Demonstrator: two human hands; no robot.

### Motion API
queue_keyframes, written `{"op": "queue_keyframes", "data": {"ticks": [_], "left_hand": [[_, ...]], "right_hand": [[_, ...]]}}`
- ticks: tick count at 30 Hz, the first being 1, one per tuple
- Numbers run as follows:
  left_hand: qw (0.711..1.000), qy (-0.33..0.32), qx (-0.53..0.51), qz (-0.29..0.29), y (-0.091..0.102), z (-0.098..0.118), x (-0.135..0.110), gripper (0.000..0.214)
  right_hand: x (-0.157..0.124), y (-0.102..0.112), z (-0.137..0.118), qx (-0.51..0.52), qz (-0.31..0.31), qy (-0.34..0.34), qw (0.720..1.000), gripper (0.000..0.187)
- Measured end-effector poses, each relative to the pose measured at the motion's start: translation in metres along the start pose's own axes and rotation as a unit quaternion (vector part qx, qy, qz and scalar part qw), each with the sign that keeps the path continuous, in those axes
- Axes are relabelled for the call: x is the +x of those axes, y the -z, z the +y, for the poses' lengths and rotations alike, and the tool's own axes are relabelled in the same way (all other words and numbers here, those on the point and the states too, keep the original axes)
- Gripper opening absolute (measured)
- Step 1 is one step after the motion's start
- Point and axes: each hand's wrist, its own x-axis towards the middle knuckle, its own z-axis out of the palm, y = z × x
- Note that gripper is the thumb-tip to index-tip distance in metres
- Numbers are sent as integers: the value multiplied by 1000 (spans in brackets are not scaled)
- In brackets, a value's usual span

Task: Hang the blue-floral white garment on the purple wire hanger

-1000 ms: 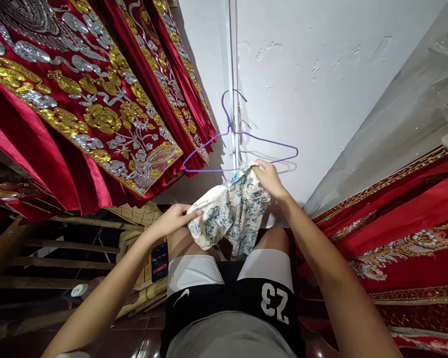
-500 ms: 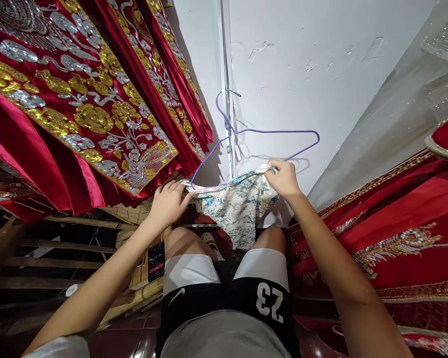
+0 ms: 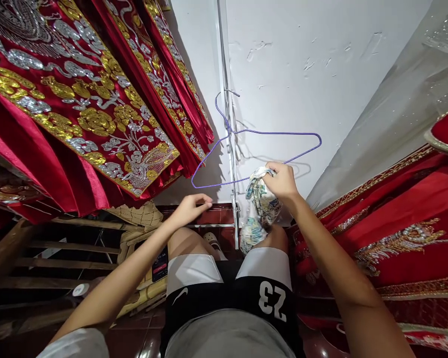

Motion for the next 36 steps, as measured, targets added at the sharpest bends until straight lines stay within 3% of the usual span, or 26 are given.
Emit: {"op": "queue_keyframes", "data": {"ticks": [3,5,8,11,13,15,17,19,21,25,28,31,36], "left_hand": [[985,-32,-160,-50,-51,-1,9,42],[973,-76,-207,-63,-82,5,18,52],[973,-91,-201,-64,-108,21,28,39],[957,-22,-250,-148,-106,25,28,39],[926,34,-268,-264,-94,17,21,41],[895,72,-191,-396,-79,7,8,40],[882,74,-40,-464,-62,0,-8,35],[903,43,115,-413,-43,1,-20,28],[926,-5,226,-304,-17,10,-24,25],[930,-90,330,-131,48,30,-10,46],[922,-124,367,-31,85,40,2,39],[936,-148,315,47,94,50,10,21],[948,-173,142,228,78,68,35,17]], "right_hand": [[-2,-1,-3,6,-8,-8,1000,21],[-3,-1,-4,5,-11,-13,1000,21],[-3,1,-4,-3,-14,-13,1000,21],[-2,5,-4,-13,-15,-16,1000,23],[-1,7,-3,-16,-19,-19,1000,24],[-1,8,-2,-17,-22,-23,999,23],[-1,7,0,-16,-26,-27,999,21],[0,6,2,-15,-26,-27,999,21],[1,5,2,-15,-15,-21,1000,23],[4,7,-1,-25,9,-3,1000,30],[4,7,-4,-19,1,-6,1000,31],[0,2,-3,1,-8,-15,1000,33],[-6,-9,4,43,-31,-24,998,35]]}}
